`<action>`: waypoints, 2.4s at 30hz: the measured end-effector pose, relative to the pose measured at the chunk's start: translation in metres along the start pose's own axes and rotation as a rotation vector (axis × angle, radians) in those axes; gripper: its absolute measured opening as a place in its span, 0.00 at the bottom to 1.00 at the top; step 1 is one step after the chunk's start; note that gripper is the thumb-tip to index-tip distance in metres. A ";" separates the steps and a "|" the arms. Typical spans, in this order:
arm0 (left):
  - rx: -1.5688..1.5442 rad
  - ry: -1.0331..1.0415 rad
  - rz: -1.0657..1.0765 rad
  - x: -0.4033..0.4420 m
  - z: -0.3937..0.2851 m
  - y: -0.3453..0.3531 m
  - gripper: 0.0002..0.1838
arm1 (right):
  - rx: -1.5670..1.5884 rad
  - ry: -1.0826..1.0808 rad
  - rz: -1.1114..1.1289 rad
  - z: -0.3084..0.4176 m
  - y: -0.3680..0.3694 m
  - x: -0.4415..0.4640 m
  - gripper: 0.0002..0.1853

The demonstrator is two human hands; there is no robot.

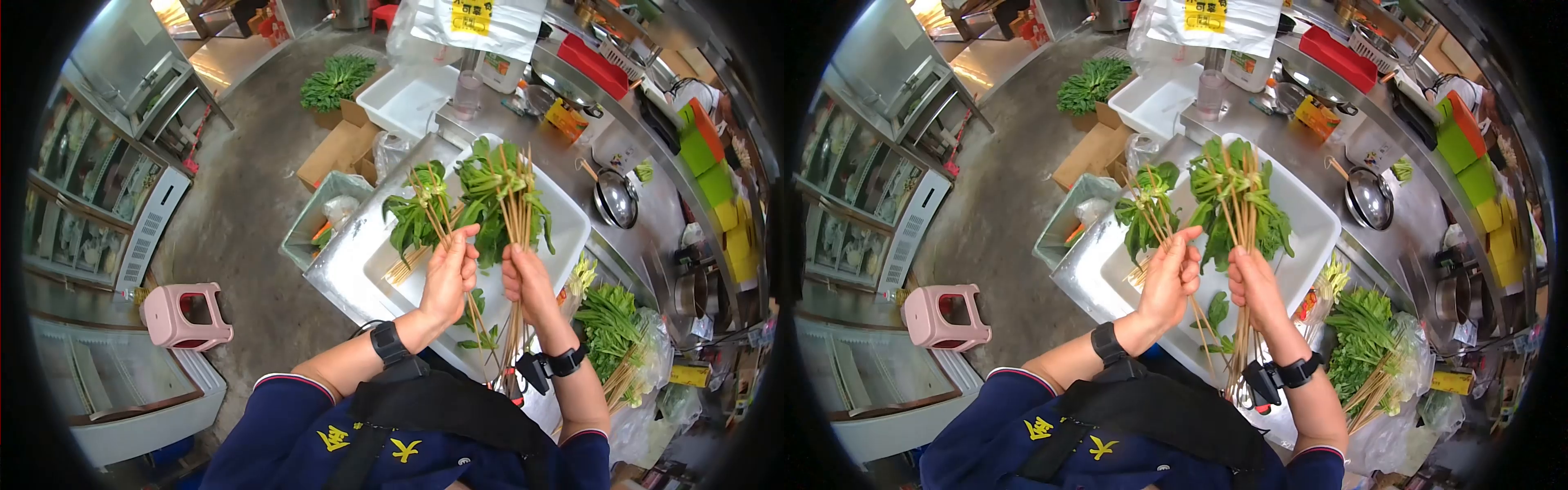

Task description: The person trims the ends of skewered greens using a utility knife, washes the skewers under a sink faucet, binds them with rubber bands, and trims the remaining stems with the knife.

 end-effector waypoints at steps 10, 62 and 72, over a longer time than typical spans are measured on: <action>0.077 -0.003 -0.094 -0.008 0.004 -0.001 0.09 | -0.409 -0.180 0.029 -0.012 0.037 0.007 0.18; 0.095 0.072 -0.192 -0.009 -0.020 -0.015 0.11 | -0.046 -0.275 -0.069 0.009 0.018 0.008 0.12; 0.098 0.149 -0.104 -0.013 -0.043 -0.014 0.13 | -0.076 -0.182 -0.056 0.063 -0.042 -0.008 0.15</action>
Point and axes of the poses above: each hand's wrist, its own x-axis towards the middle knuckle, its own y-axis out of the palm, z = x × y, the point moved 5 cm from there along x, towards the middle knuckle, and after that the axes turned 9 degrees about z, right-handed, at the moved point
